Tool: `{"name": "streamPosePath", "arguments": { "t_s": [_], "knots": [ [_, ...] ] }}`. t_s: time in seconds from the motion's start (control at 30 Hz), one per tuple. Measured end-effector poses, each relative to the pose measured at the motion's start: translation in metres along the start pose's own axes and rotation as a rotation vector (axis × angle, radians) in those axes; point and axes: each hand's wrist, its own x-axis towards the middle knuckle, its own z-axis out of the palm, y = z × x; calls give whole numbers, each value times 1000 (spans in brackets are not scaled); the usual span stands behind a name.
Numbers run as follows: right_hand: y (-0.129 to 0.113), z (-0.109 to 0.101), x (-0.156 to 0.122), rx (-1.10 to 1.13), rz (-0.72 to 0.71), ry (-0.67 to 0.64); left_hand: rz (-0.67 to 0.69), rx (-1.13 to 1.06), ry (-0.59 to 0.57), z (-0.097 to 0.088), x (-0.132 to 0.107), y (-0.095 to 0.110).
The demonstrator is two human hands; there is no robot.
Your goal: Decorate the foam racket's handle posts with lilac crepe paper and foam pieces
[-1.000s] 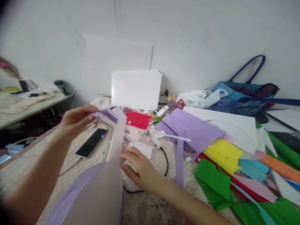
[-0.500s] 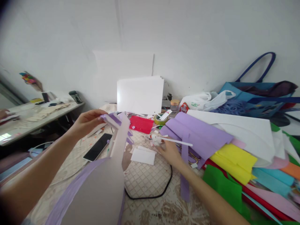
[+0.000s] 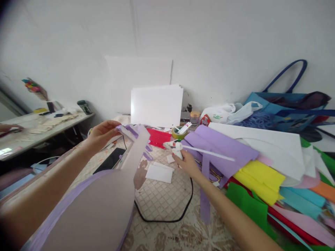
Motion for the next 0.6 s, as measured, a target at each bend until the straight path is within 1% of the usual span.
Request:
{"name": "streamPosePath", "arguments": {
  "t_s": [0.07, 0.13, 0.17, 0.23, 0.33, 0.47, 0.6],
  "knots": [
    [-17, -8, -6, 78, 23, 16, 47, 134, 54, 3, -6, 5],
    [-38, -15, -13, 150, 19, 18, 72, 257, 65, 5, -12, 11],
    [-49, -18, -16, 222, 17, -2, 86, 298, 71, 6, -15, 13],
    [-70, -21, -20, 293, -41, -39, 134, 364, 78, 8, -18, 16],
    [-95, -20, -20, 295, -134, -90, 189, 427, 75, 10, -20, 17],
    [-115, -10, -10, 281, -200, -106, 233, 486, 41, 12, -22, 19],
    [-125, -1, 1, 310, -209, -114, 228, 478, 19, 13, -24, 20]
  ]
}}
